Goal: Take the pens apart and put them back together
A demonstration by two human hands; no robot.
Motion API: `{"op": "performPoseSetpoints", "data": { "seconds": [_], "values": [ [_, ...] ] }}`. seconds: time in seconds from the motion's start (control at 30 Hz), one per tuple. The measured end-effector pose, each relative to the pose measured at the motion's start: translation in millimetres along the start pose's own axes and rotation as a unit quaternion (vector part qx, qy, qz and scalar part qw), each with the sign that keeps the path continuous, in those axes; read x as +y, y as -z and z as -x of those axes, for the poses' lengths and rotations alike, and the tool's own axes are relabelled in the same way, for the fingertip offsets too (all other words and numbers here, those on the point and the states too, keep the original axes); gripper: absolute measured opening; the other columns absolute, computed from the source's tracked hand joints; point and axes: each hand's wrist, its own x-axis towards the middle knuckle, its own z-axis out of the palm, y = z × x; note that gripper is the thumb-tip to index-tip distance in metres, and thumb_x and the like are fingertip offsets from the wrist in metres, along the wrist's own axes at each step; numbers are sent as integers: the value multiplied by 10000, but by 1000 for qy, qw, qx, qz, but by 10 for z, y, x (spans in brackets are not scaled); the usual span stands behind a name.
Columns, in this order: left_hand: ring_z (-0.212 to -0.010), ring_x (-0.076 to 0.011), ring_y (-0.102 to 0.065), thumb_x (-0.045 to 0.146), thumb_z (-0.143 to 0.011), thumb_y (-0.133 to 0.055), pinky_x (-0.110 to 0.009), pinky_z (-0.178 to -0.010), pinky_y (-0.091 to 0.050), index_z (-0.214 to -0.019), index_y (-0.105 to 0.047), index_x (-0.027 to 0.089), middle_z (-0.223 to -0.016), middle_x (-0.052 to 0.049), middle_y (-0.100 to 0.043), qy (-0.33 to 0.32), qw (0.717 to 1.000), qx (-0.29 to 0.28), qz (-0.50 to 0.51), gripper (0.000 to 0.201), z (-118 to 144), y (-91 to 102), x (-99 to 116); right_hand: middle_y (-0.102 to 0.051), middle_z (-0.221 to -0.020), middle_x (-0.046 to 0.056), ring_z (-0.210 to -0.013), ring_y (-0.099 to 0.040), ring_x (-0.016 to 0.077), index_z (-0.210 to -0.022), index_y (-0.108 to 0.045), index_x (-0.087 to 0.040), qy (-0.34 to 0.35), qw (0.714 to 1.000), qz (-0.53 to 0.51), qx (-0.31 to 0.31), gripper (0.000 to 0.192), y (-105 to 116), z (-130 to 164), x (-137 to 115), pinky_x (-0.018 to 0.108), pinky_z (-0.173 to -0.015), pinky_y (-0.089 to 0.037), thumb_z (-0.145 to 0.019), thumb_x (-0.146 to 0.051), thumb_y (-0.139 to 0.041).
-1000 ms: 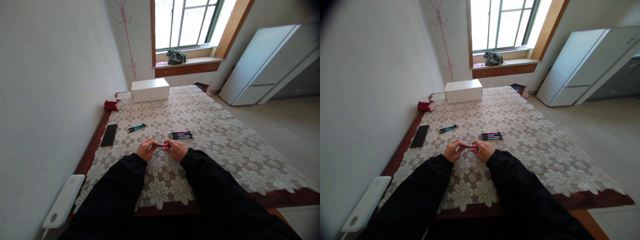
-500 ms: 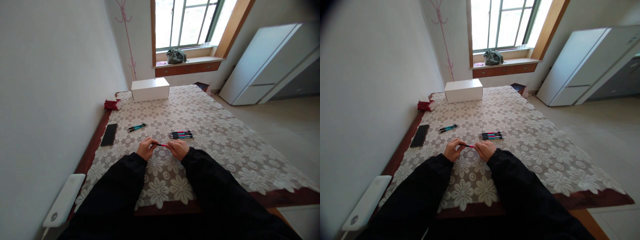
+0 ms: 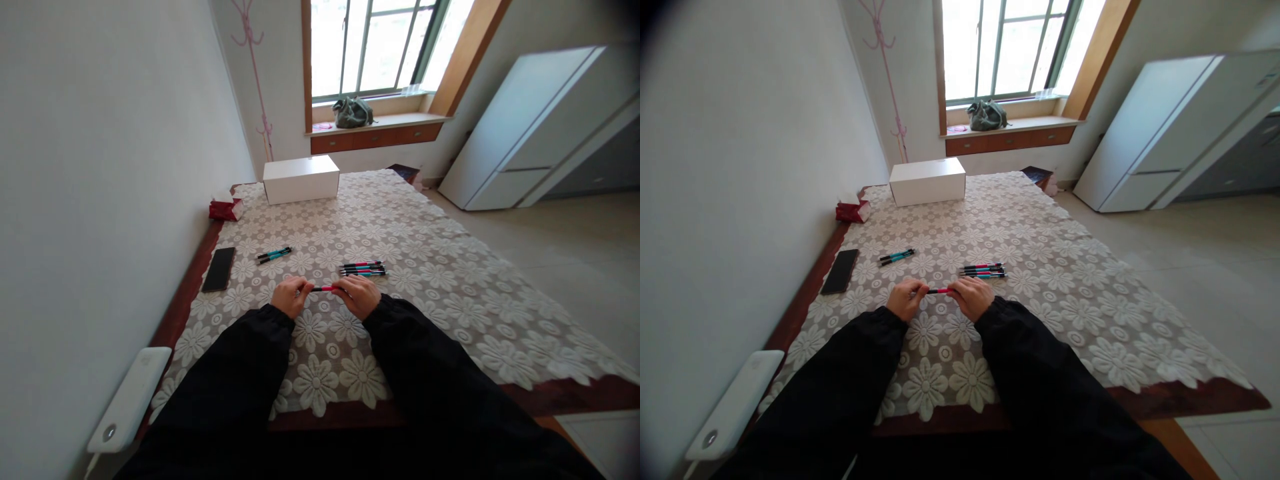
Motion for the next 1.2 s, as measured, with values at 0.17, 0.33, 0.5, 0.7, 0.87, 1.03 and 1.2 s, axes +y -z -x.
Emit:
{"op": "performPoseSetpoints", "data": {
  "seconds": [0.17,0.33,0.5,0.7,0.87,1.03,1.2],
  "values": [
    [-797,-187,-624,333,-871,-680,-316,-726,-520,-871,-650,203,-811,-32,-681,15,998,28,62,134,8,-32,-9,-725,-901,69,-841,-647,202,-943,-701,-221,-20,1000,5,-2,298,-13,2,7,315,-791,-439,-1018,-392,-468],
    [-810,-186,-624,394,-970,-531,-315,-734,-506,-899,-675,204,-835,-44,-687,17,999,22,18,248,-3,-7,-6,-726,-953,77,-877,-641,204,-991,-693,-225,-8,1000,-12,20,294,11,-10,-6,314,-817,-454,-1024,-391,-453],
    [-804,-200,-621,366,-946,-583,-336,-756,-505,-799,-683,209,-791,-42,-692,-18,1000,-1,-4,237,-9,12,-13,-727,-905,73,-843,-641,202,-948,-704,-221,-14,1000,6,7,327,23,-8,-17,315,-796,-436,-1023,-406,-445],
    [-844,-211,-635,388,-921,-630,-350,-786,-513,-878,-705,216,-843,-41,-719,-11,999,27,19,192,-3,28,25,-731,-884,77,-827,-651,200,-951,-714,-215,-30,999,6,8,358,22,-5,-8,314,-792,-443,-1026,-419,-429],
    [-832,-213,-629,352,-993,-495,-346,-776,-499,-839,-708,213,-821,-47,-713,3,1000,18,-11,297,-4,41,34,-732,-943,83,-863,-648,212,-977,-699,-214,-12,999,-11,31,331,17,-6,-19,328,-828,-467,-1026,-409,-436],
    [-806,-210,-625,372,-974,-537,-342,-774,-503,-838,-714,209,-792,-49,-709,-5,999,42,-13,276,-11,58,36,-737,-969,89,-860,-667,209,-1020,-694,-209,-13,999,-6,38,298,66,-21,-1,318,-811,-479,-1012,-414,-478],
    [-855,-211,-634,363,-948,-597,-338,-799,-518,-900,-736,215,-818,-43,-732,-35,997,60,-25,209,3,59,61,-747,-873,63,-811,-685,197,-921,-719,-213,23,997,34,60,328,229,-32,150,297,-791,-466,-985,-474,-531]
  ]
}}
